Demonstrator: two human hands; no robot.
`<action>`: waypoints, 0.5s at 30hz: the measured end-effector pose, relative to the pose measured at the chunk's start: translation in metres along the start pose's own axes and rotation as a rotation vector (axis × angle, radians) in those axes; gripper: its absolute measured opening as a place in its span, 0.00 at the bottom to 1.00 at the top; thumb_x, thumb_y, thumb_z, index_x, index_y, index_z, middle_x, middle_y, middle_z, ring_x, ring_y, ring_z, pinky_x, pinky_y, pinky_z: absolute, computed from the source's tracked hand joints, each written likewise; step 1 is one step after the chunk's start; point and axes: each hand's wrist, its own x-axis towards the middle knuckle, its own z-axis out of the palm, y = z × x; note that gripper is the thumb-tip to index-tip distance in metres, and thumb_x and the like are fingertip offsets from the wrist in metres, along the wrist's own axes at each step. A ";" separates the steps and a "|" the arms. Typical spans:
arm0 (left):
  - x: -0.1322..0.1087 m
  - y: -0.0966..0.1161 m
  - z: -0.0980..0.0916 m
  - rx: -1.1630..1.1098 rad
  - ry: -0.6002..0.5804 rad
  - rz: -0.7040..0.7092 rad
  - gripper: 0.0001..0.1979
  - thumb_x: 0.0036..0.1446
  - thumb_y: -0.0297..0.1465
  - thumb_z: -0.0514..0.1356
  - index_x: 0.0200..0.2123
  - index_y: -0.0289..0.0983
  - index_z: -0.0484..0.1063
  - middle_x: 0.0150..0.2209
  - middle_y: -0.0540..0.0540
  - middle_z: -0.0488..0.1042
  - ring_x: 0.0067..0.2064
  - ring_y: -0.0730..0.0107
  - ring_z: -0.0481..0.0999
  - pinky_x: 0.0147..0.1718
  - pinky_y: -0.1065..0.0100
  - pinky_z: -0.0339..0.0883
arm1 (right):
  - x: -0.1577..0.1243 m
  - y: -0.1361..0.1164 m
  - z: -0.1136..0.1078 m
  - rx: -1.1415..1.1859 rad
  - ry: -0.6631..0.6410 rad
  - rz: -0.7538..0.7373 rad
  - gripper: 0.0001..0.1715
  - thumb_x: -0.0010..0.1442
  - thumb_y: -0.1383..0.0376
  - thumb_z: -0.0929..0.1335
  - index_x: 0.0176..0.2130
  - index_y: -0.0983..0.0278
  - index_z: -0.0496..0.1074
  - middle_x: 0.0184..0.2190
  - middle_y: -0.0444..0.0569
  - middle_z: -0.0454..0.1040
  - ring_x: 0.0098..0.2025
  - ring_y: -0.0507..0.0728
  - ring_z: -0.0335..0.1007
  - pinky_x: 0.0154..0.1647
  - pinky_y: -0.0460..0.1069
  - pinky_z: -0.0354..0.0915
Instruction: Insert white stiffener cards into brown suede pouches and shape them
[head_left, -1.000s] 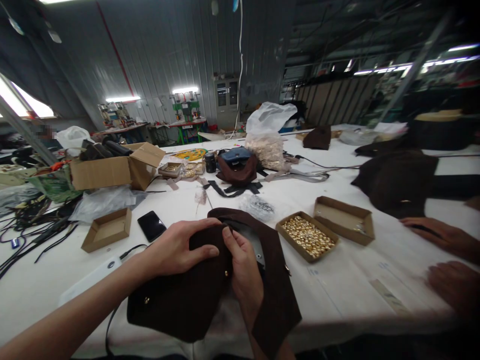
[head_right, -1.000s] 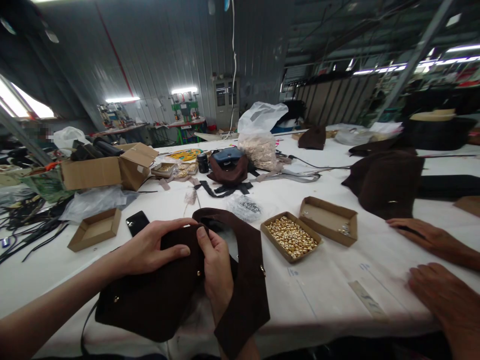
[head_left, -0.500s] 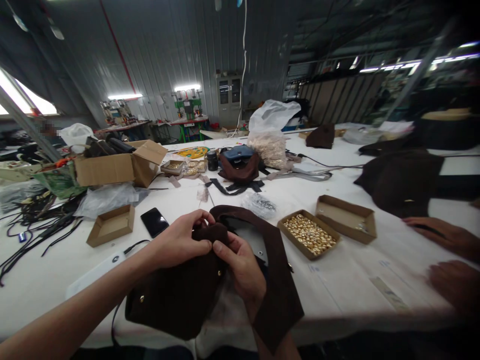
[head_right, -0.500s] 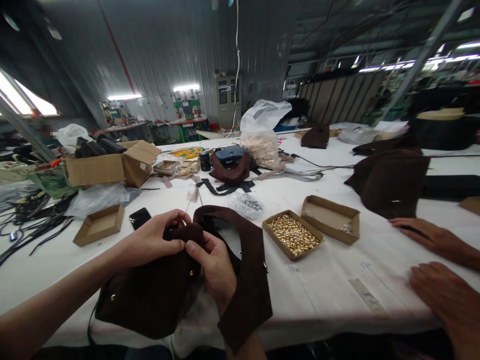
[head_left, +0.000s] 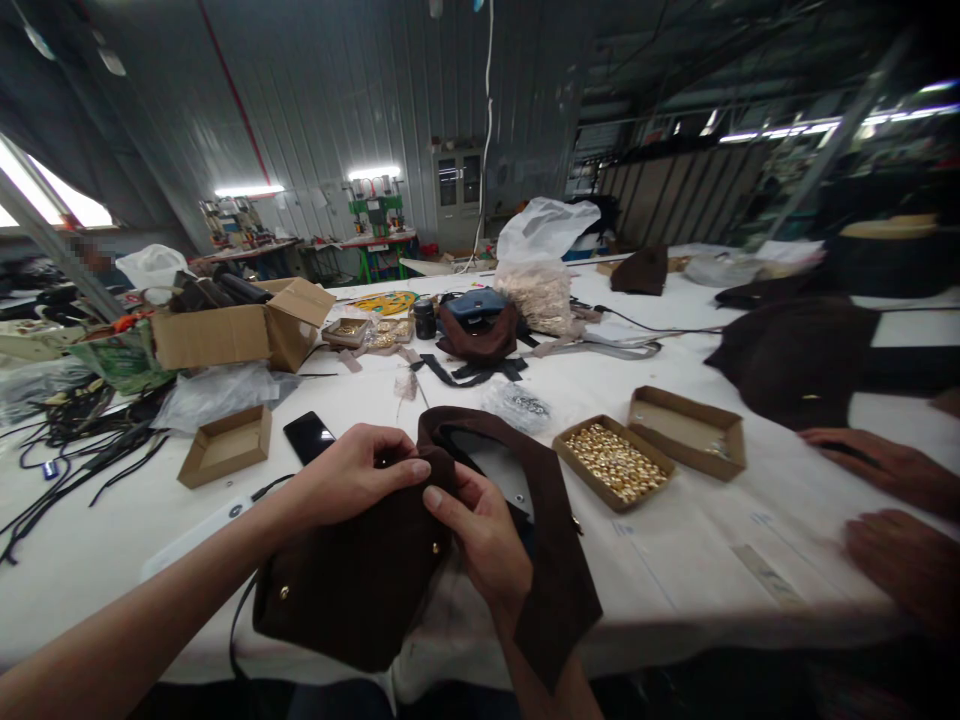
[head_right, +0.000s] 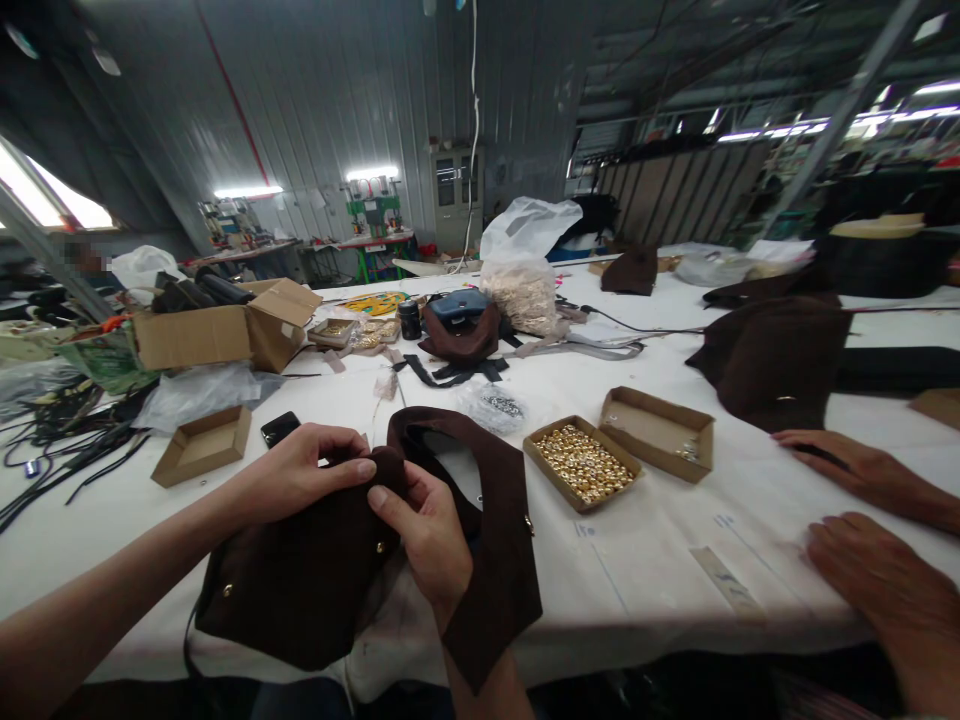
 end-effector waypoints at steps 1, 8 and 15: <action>0.000 0.000 0.000 0.001 -0.009 0.002 0.20 0.73 0.49 0.65 0.40 0.37 0.82 0.36 0.51 0.80 0.40 0.67 0.74 0.42 0.65 0.64 | -0.001 0.001 0.000 -0.013 -0.001 -0.007 0.29 0.67 0.57 0.78 0.65 0.59 0.80 0.56 0.53 0.83 0.54 0.59 0.81 0.58 0.52 0.74; -0.006 -0.004 0.001 0.032 -0.018 -0.011 0.22 0.75 0.49 0.62 0.38 0.37 0.80 0.35 0.50 0.78 0.39 0.68 0.72 0.39 0.65 0.61 | -0.004 0.001 -0.001 -0.106 0.034 -0.034 0.29 0.67 0.54 0.79 0.64 0.58 0.80 0.55 0.52 0.83 0.53 0.60 0.80 0.55 0.52 0.74; -0.011 -0.010 0.012 0.132 0.056 0.051 0.26 0.80 0.47 0.54 0.31 0.36 0.69 0.29 0.52 0.71 0.33 0.72 0.65 0.35 0.65 0.56 | -0.005 0.002 0.001 -0.095 0.029 -0.019 0.26 0.68 0.53 0.78 0.60 0.61 0.82 0.50 0.53 0.84 0.48 0.57 0.79 0.50 0.50 0.73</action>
